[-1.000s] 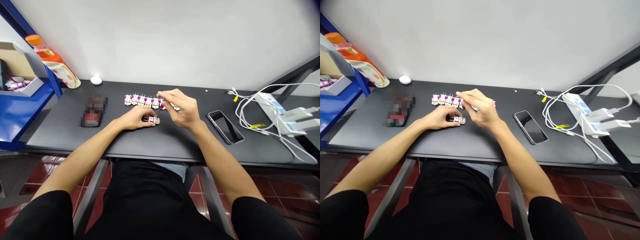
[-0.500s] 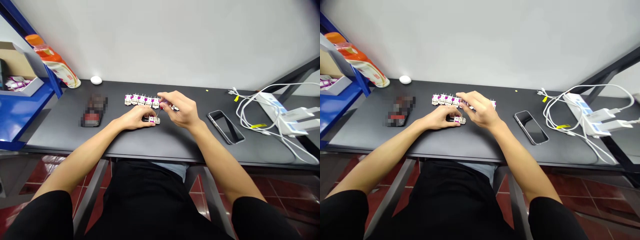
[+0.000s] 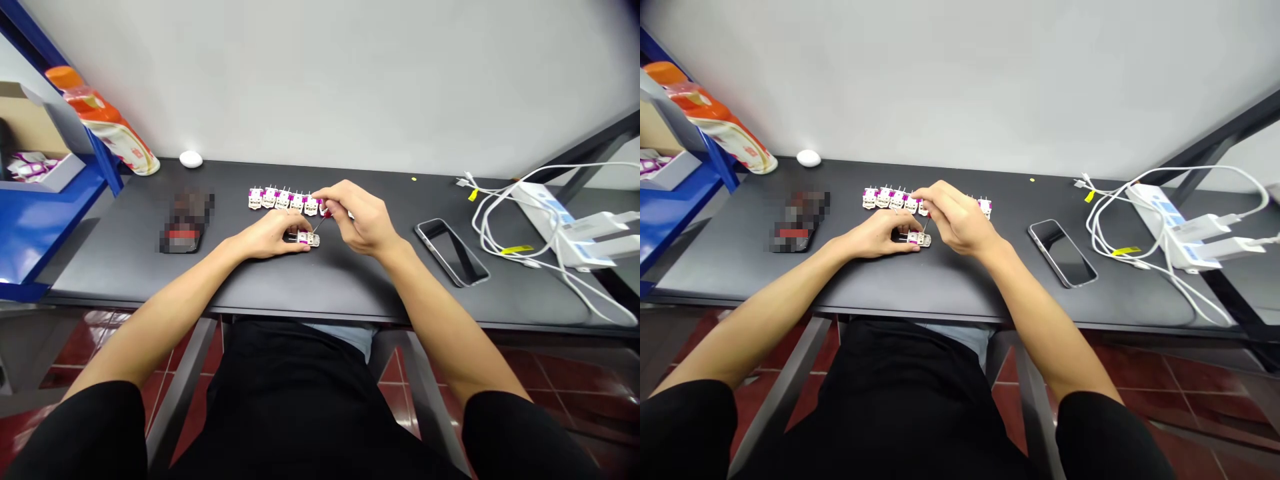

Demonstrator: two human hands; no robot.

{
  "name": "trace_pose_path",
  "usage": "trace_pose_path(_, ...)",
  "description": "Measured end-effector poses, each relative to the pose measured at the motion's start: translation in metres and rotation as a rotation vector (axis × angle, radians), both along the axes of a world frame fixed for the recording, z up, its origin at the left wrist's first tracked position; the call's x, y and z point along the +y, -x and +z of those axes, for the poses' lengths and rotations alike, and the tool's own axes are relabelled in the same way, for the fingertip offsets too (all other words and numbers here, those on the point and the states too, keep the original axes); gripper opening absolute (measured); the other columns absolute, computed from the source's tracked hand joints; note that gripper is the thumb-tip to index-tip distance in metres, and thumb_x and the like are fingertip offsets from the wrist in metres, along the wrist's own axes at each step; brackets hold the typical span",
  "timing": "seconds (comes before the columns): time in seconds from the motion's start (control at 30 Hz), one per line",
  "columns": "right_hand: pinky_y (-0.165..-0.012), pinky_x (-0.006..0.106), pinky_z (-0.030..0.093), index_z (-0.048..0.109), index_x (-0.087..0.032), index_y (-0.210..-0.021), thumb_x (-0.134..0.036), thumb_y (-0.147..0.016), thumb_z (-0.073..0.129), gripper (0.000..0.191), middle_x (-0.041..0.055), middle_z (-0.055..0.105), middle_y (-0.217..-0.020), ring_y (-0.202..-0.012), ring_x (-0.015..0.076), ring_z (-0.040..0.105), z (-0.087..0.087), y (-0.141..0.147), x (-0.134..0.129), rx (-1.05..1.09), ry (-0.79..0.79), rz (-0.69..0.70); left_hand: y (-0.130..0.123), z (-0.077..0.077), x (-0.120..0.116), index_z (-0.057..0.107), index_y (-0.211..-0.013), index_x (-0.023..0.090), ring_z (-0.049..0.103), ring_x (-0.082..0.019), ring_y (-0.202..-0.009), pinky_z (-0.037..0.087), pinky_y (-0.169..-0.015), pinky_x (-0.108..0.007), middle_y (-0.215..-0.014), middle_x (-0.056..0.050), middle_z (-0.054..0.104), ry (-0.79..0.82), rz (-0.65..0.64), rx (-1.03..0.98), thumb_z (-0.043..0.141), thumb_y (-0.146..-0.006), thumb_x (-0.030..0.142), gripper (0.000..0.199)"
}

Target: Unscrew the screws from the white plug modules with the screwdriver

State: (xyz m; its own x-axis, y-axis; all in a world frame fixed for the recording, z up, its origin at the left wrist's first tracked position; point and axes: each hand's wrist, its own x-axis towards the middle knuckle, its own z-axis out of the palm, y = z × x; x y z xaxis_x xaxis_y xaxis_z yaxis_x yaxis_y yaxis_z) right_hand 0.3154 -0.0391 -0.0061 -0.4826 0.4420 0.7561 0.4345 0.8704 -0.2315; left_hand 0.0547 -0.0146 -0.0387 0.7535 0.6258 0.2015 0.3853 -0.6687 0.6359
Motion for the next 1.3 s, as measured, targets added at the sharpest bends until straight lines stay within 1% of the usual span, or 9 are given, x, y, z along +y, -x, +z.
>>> trace_pose_path(0.27,-0.080,0.035,0.059,0.070,-0.024,-0.124,-0.032,-0.123,0.037,0.033,0.0072,0.077,-0.111,-0.092,0.0194,0.072,0.0004,-0.0017,-0.0002,-0.026,0.061,0.001,0.0000,-0.0008,0.0010,0.082,-0.123,0.019,0.073,-0.024,-0.099,0.056,-0.089,-0.034,-0.114,-0.009,0.081,-0.011,-0.012,-0.005,0.085,-0.100,0.049,0.037)
trace_pose_path(0.4,-0.072,0.036,0.049,0.068,-0.023,-0.115,-0.044,-0.123,0.039,0.037,0.0051,0.076,-0.092,-0.073,0.0207,0.064,0.0014,-0.0009,-0.0034,-0.186,0.037,-0.238,0.0001,-0.0006,0.0006,0.082,-0.123,0.020,0.074,-0.024,-0.101,0.057,-0.091,-0.035,-0.115,-0.009,0.082,-0.008,-0.009,-0.008,0.084,-0.100,0.049,0.037)
trace_pose_path(0.5,-0.064,0.037,0.037,0.066,-0.023,-0.106,-0.038,-0.121,0.037,0.036,0.0011,0.065,-0.070,-0.058,0.0205,0.050,0.0021,-0.0016,-0.0047,-0.317,-0.027,-0.407,0.0003,0.0003,0.0000,0.082,-0.123,0.020,0.074,-0.025,-0.105,0.057,-0.093,-0.036,-0.118,-0.009,0.082,0.004,-0.011,-0.003,0.083,-0.101,0.050,0.037)
trace_pose_path(0.57,-0.062,0.037,0.036,0.066,-0.023,-0.106,-0.029,-0.116,0.038,0.030,0.0009,0.065,-0.070,-0.058,0.0204,0.051,0.0026,-0.0027,-0.0049,-0.319,-0.026,-0.391,0.0005,0.0008,-0.0001,0.082,-0.124,0.020,0.074,-0.025,-0.104,0.057,-0.093,-0.036,-0.118,-0.009,0.082,0.006,-0.010,-0.002,0.083,-0.101,0.050,0.038)
trace_pose_path(0.67,-0.068,0.035,0.044,0.064,-0.024,-0.109,-0.018,-0.107,0.042,0.023,0.0039,0.074,-0.085,-0.069,0.0215,0.061,0.0035,-0.0045,-0.0043,-0.265,0.012,-0.255,0.0007,0.0011,0.0001,0.082,-0.124,0.019,0.074,-0.024,-0.101,0.057,-0.091,-0.035,-0.115,-0.009,0.082,0.001,-0.008,-0.003,0.084,-0.101,0.049,0.038)
trace_pose_path(0.9,-0.075,0.036,0.051,0.064,-0.024,-0.112,-0.023,-0.113,0.044,0.020,0.0042,0.075,-0.087,-0.072,0.0217,0.064,0.0028,-0.0058,-0.0027,-0.236,0.009,-0.236,0.0003,0.0006,0.0003,0.082,-0.124,0.019,0.074,-0.024,-0.101,0.056,-0.090,-0.035,-0.116,-0.009,0.082,0.002,-0.016,-0.015,0.084,-0.101,0.048,0.037)
trace_pose_path(1.07,-0.077,0.037,0.054,0.065,-0.023,-0.123,-0.015,-0.102,0.047,0.029,0.0083,0.081,-0.104,-0.084,0.0237,0.073,0.0009,-0.0061,-0.0031,-0.186,-0.006,-0.150,-0.0009,0.0020,-0.0012,0.080,-0.121,0.019,0.071,-0.022,-0.096,0.055,-0.086,-0.033,-0.109,-0.007,0.080,0.003,-0.014,-0.036,0.086,-0.099,0.044,0.034)
trace_pose_path(1.23,-0.062,0.034,0.044,0.064,-0.022,-0.123,-0.023,-0.110,0.048,0.020,0.0001,0.076,-0.082,-0.063,0.0197,0.064,0.0002,-0.0053,-0.0040,-0.213,-0.006,-0.249,-0.0021,0.0029,-0.0023,0.075,-0.112,0.020,0.066,-0.019,-0.086,0.052,-0.080,-0.030,-0.100,-0.004,0.076,0.014,-0.008,-0.083,0.087,-0.098,0.043,0.030)
trace_pose_path(1.3,-0.062,0.033,0.044,0.062,-0.022,-0.124,-0.020,-0.108,0.046,0.022,0.0000,0.077,-0.083,-0.061,0.0187,0.063,0.0010,-0.0056,-0.0042,-0.206,0.013,-0.229,-0.0019,0.0030,-0.0023,0.075,-0.113,0.020,0.066,-0.019,-0.087,0.052,-0.081,-0.030,-0.101,-0.004,0.076,0.002,-0.017,-0.086,0.087,-0.098,0.041,0.029)
